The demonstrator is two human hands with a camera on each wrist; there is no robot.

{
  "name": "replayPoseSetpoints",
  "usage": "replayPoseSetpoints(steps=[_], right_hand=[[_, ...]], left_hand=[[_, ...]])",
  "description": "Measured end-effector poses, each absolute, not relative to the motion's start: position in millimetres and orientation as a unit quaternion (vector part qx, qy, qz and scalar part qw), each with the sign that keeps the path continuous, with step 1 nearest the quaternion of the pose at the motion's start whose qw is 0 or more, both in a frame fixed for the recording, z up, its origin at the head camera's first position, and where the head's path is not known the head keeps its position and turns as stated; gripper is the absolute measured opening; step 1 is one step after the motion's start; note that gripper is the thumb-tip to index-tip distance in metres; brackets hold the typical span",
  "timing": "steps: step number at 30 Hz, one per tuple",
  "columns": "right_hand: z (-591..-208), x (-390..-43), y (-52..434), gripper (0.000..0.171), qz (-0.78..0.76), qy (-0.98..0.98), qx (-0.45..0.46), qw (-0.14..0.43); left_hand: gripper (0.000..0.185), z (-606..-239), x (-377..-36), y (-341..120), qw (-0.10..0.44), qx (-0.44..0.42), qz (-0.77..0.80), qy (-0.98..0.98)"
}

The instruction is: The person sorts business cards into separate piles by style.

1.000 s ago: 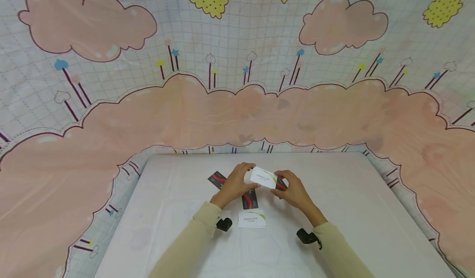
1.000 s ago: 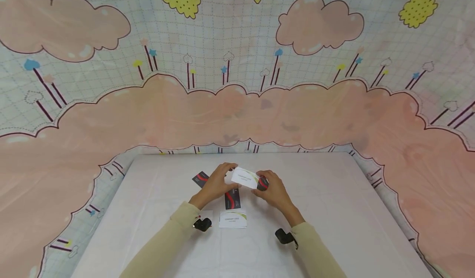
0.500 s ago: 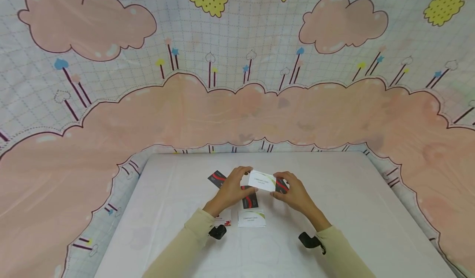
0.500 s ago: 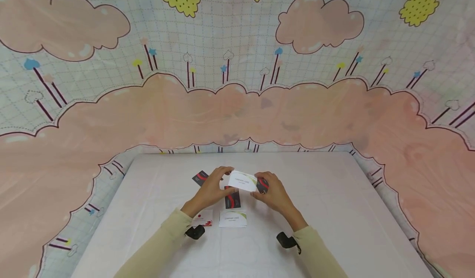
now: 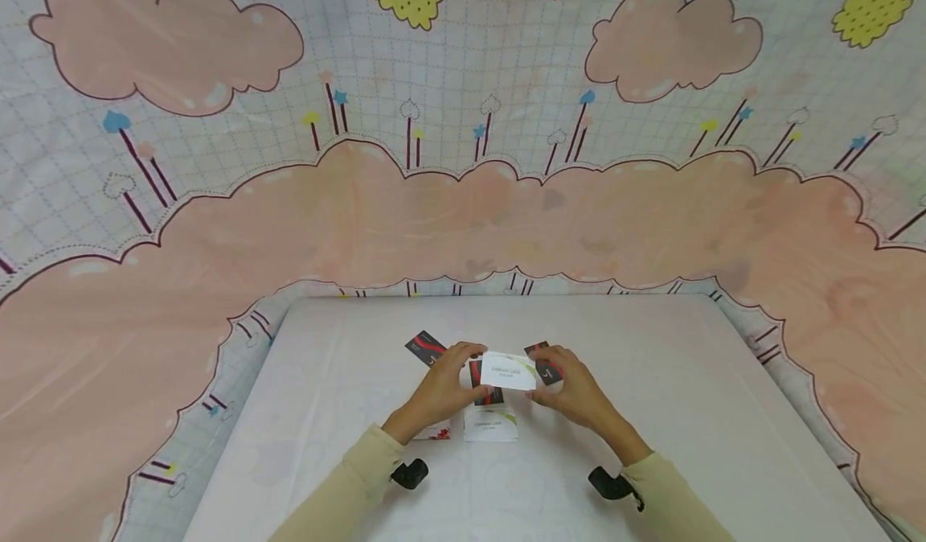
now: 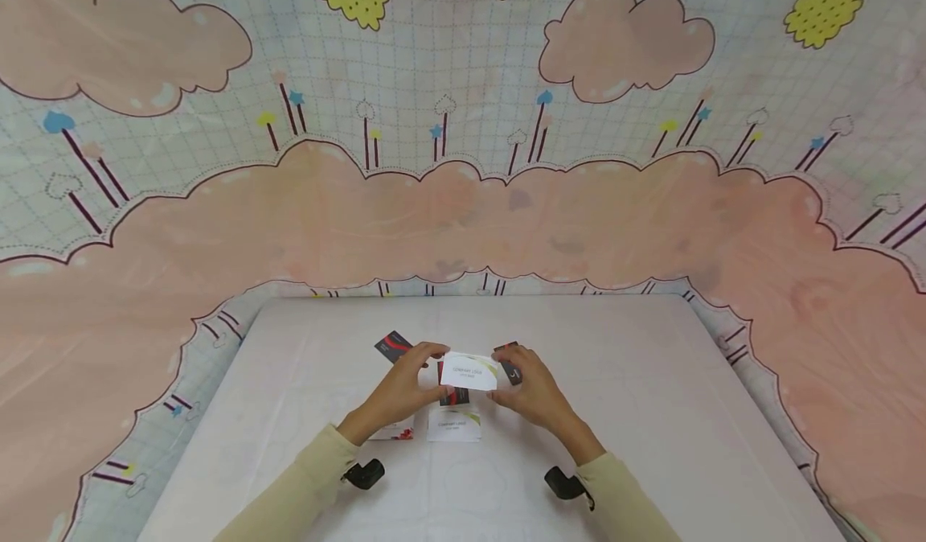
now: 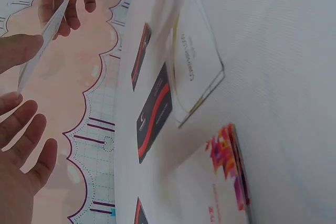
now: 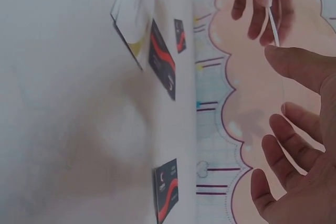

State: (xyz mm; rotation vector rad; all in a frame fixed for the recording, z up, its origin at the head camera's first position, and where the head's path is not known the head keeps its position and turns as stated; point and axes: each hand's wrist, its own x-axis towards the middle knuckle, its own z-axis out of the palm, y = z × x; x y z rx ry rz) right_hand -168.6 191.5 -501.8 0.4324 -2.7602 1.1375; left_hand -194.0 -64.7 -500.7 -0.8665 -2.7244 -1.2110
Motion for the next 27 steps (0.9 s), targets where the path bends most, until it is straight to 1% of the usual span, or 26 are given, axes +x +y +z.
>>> replayPoseSetpoints(steps=[6, 14, 20, 27], right_hand=[[-508, -162, 190, 0.058, 0.380, -0.909, 0.157, 0.065], [-517, -156, 186, 0.056, 0.380, -0.907, 0.172, 0.057], [-525, -152, 183, 0.057, 0.367, -0.909, 0.187, 0.065], [-532, -147, 179, 0.057, 0.361, -0.912, 0.185, 0.061]], left_hand=[[0.063, -504, -184, -69, 0.006, -0.270, -0.373, -0.888], [0.061, -512, -173, -78, 0.039, -0.300, -0.332, -0.894], [0.058, -519, -167, -84, 0.045, -0.303, -0.318, -0.898], [0.057, -527, -163, -87, 0.051, -0.308, -0.310, -0.898]])
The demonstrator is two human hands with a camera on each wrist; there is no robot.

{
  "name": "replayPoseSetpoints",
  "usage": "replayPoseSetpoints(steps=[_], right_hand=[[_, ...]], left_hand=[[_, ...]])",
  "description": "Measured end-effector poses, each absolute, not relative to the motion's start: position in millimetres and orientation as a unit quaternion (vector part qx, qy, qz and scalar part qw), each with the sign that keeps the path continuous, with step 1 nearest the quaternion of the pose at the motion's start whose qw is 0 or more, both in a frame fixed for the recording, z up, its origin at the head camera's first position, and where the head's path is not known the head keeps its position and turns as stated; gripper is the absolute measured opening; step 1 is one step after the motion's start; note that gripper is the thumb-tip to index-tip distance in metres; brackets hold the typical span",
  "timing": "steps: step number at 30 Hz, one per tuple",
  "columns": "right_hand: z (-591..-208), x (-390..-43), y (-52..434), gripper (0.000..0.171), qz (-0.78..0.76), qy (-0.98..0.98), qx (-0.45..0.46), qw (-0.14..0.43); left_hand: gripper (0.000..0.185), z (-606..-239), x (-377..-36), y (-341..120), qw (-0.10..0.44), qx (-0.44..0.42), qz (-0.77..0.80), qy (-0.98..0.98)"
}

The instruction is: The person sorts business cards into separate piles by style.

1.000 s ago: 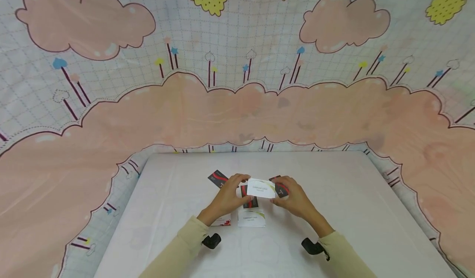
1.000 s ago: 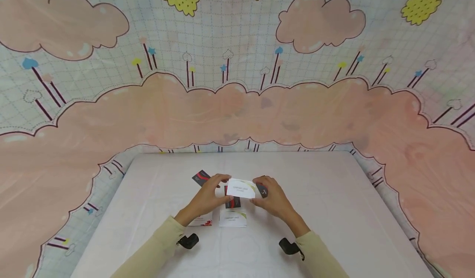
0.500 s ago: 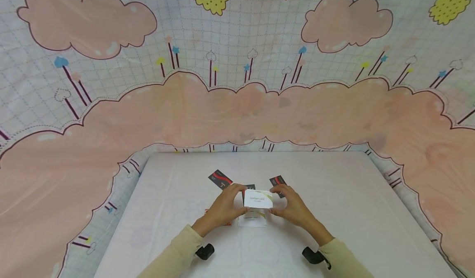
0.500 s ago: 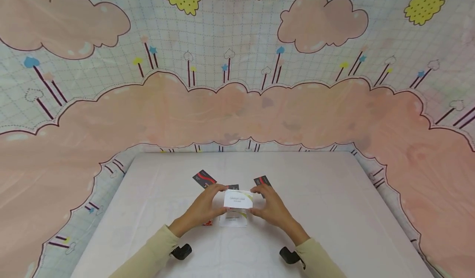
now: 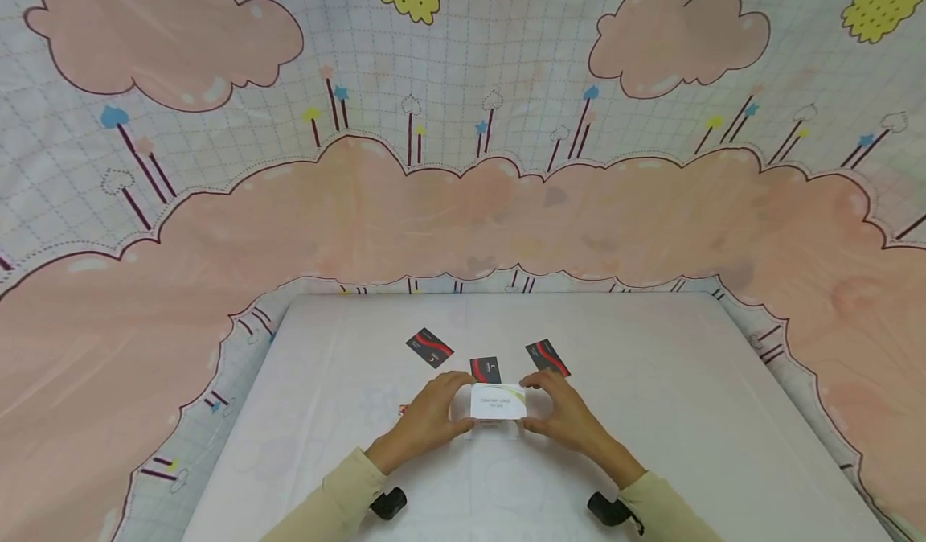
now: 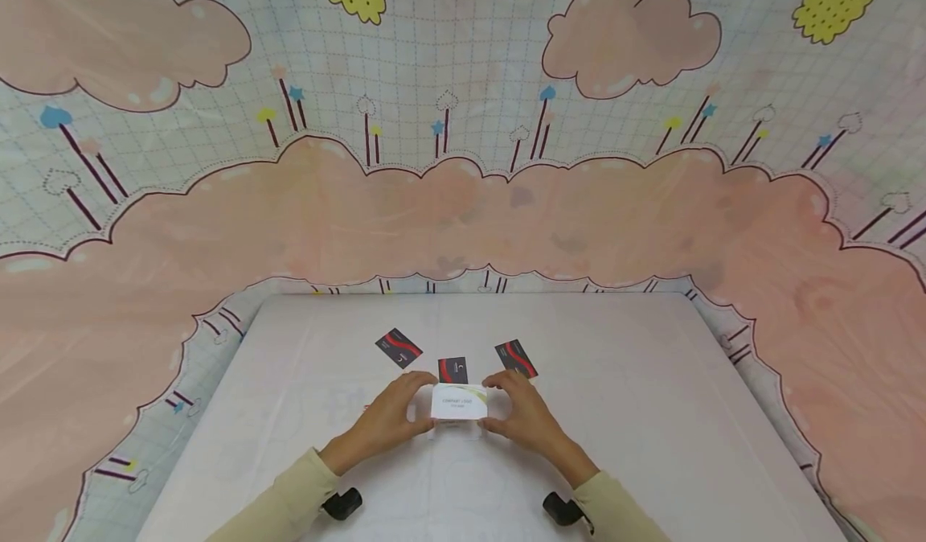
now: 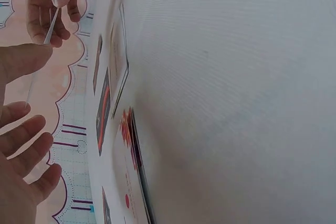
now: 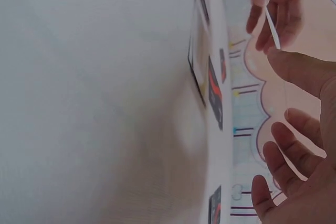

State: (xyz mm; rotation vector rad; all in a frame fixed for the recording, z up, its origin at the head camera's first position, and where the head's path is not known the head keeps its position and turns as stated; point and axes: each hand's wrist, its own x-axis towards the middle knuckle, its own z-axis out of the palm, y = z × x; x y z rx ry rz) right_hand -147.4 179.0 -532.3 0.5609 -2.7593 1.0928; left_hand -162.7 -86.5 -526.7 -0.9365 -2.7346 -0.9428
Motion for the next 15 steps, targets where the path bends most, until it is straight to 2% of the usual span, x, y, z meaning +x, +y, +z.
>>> replayPoseSetpoints(steps=[15], right_hand=[[-548, -145, 173, 0.054, 0.335, -0.926, 0.170, 0.032]], left_hand=[[0.056, -536, -158, -88, 0.037, -0.301, -0.278, -0.911]])
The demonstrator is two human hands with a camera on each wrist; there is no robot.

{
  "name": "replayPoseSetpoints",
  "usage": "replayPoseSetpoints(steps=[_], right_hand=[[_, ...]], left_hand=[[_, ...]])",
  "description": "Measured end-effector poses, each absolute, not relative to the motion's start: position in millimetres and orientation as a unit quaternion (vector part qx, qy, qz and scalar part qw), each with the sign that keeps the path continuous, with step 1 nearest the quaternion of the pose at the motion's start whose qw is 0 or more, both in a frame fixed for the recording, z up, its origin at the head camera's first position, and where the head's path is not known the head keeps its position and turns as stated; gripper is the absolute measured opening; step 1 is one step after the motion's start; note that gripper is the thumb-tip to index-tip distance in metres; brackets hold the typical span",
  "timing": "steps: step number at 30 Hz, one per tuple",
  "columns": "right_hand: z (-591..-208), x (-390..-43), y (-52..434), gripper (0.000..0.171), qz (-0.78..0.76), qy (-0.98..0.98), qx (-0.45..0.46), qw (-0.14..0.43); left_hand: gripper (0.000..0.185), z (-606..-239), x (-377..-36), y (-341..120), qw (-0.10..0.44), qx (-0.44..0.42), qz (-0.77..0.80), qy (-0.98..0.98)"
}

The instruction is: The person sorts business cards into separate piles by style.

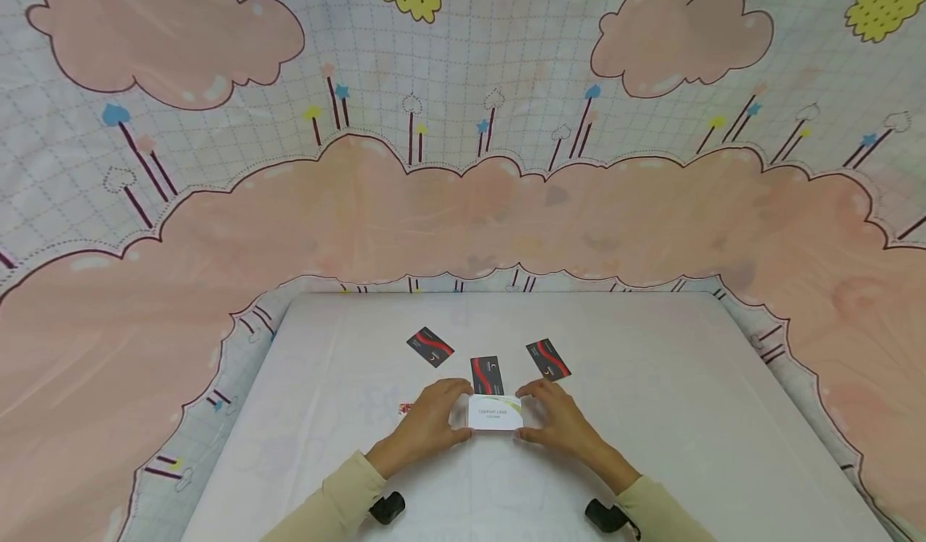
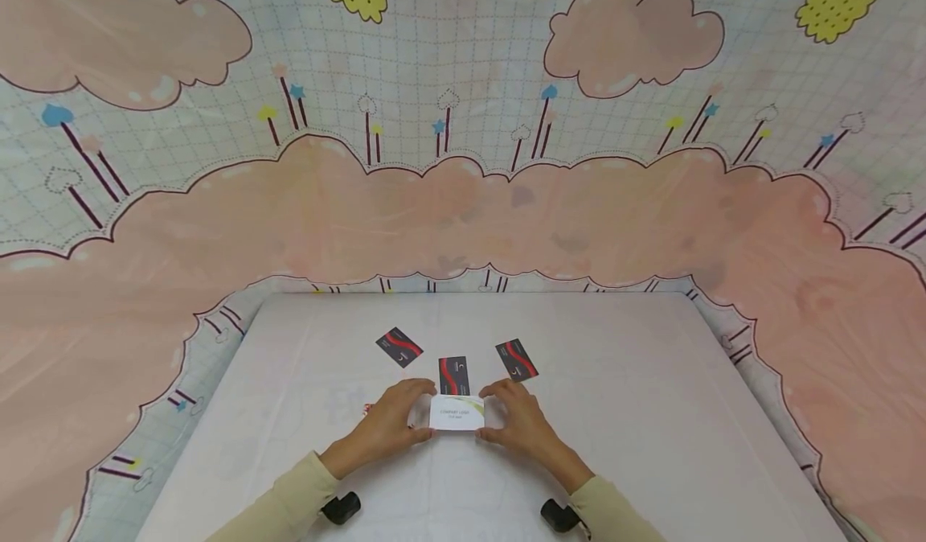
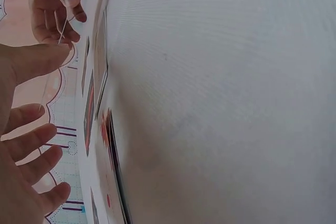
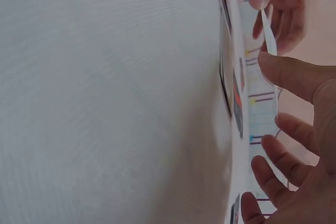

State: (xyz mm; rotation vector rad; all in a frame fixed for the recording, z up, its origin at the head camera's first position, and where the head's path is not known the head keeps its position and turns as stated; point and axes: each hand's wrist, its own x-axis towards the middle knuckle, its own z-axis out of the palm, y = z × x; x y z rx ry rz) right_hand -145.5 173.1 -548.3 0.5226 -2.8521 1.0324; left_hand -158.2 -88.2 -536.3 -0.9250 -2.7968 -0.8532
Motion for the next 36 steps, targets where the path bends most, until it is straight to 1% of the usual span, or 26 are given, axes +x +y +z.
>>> replayPoseSetpoints(steps=[10, 19, 26, 36], right_hand=[[-552, -144, 168, 0.053, 0.307, -0.939, 0.155, 0.023], [-556, -144, 166, 0.053, 0.292, -0.944, 0.149, 0.022], [-560, -146, 164, 0.053, 0.272, -0.950, 0.147, 0.032], [-559, -143, 163, 0.051, 0.258, -0.954, 0.150, 0.040]], left_hand=[[0.054, -545, -159, -87, 0.039, -0.300, -0.237, -0.923], [0.054, -546, -158, -87, 0.014, -0.286, -0.219, -0.933], [0.053, -549, -159, -89, 0.026, -0.290, -0.216, -0.932], [0.054, -548, -159, -89, 0.005, -0.288, -0.213, -0.933]])
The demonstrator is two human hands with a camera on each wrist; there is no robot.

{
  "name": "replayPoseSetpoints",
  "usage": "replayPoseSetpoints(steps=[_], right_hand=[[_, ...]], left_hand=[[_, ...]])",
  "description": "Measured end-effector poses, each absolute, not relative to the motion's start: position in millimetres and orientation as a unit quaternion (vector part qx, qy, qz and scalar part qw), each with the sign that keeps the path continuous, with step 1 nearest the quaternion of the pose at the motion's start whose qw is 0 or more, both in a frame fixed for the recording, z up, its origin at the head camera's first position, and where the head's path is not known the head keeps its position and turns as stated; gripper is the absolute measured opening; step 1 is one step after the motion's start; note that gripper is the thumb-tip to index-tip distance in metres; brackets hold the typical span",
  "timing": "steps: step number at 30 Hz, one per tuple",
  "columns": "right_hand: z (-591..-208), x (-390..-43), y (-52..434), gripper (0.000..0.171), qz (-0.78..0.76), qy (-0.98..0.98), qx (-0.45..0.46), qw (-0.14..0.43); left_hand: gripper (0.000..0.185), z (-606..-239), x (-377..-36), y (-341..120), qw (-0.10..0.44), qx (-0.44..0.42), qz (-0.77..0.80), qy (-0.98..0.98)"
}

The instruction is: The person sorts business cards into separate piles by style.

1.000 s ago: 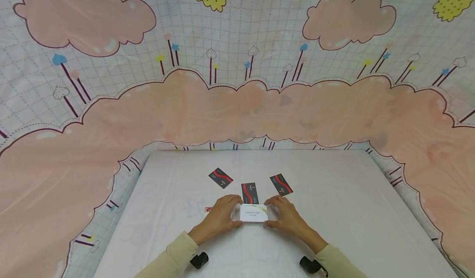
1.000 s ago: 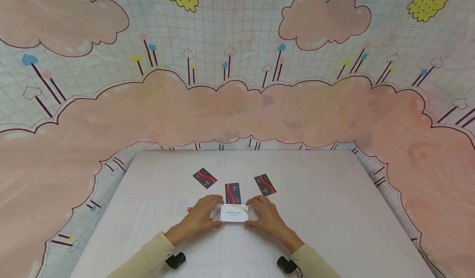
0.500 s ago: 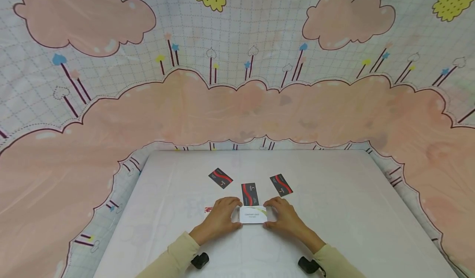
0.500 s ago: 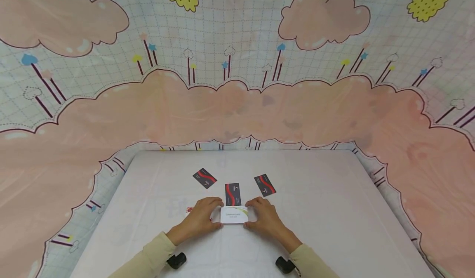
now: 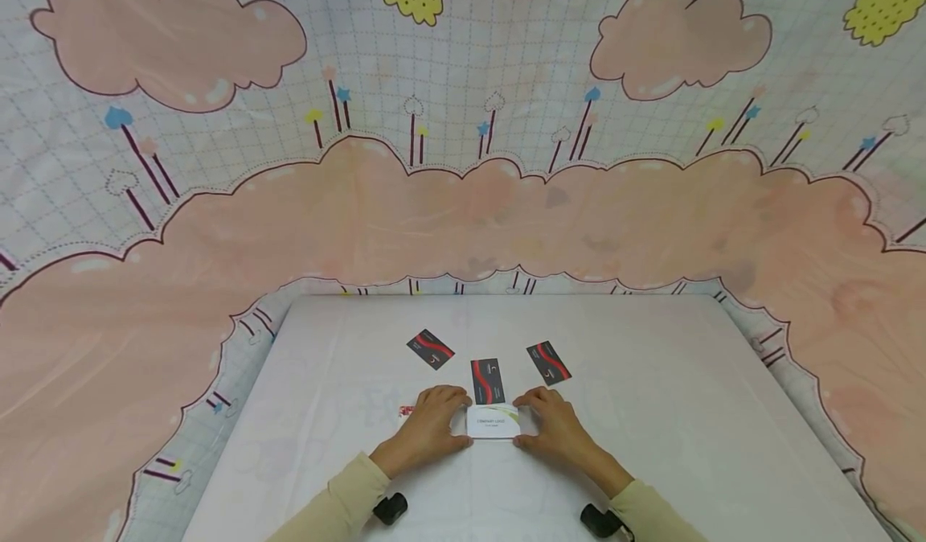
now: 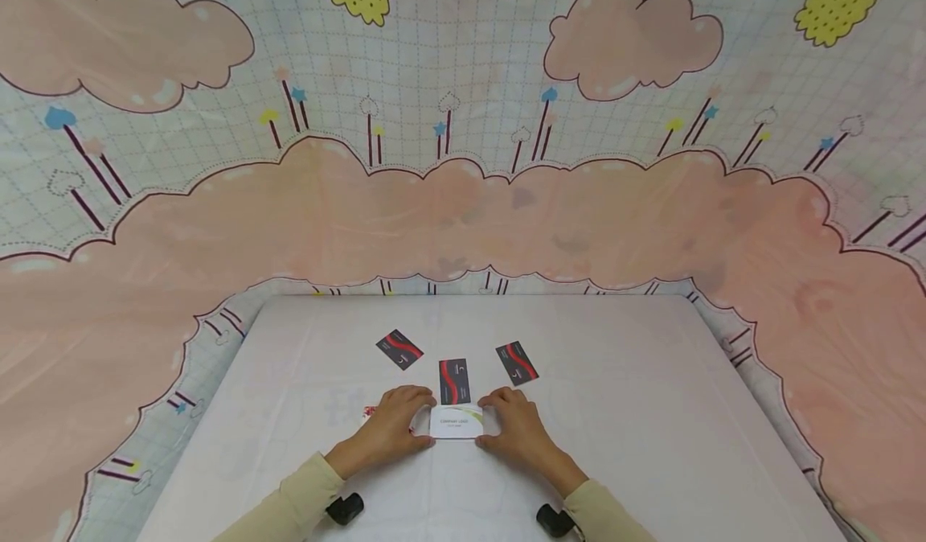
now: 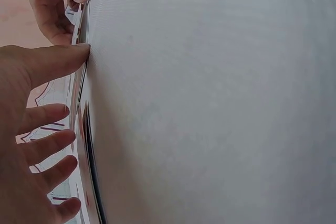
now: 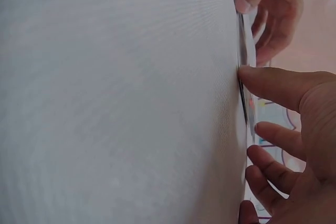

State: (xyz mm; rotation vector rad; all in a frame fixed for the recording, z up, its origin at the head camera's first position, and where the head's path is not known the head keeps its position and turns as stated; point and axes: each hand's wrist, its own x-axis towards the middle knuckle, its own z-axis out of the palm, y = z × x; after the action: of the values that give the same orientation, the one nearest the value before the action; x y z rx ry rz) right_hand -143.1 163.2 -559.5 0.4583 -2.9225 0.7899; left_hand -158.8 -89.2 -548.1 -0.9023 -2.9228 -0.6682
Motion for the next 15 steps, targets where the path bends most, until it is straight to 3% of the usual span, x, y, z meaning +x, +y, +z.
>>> replayPoseSetpoints(steps=[15], right_hand=[[-558.0, -142.1, 164.9, 0.050, 0.266, -0.951, 0.156, 0.034]], left_hand=[[0.057, -547.8, -158.8, -90.8, -0.011, -0.283, -0.208, -0.936]])
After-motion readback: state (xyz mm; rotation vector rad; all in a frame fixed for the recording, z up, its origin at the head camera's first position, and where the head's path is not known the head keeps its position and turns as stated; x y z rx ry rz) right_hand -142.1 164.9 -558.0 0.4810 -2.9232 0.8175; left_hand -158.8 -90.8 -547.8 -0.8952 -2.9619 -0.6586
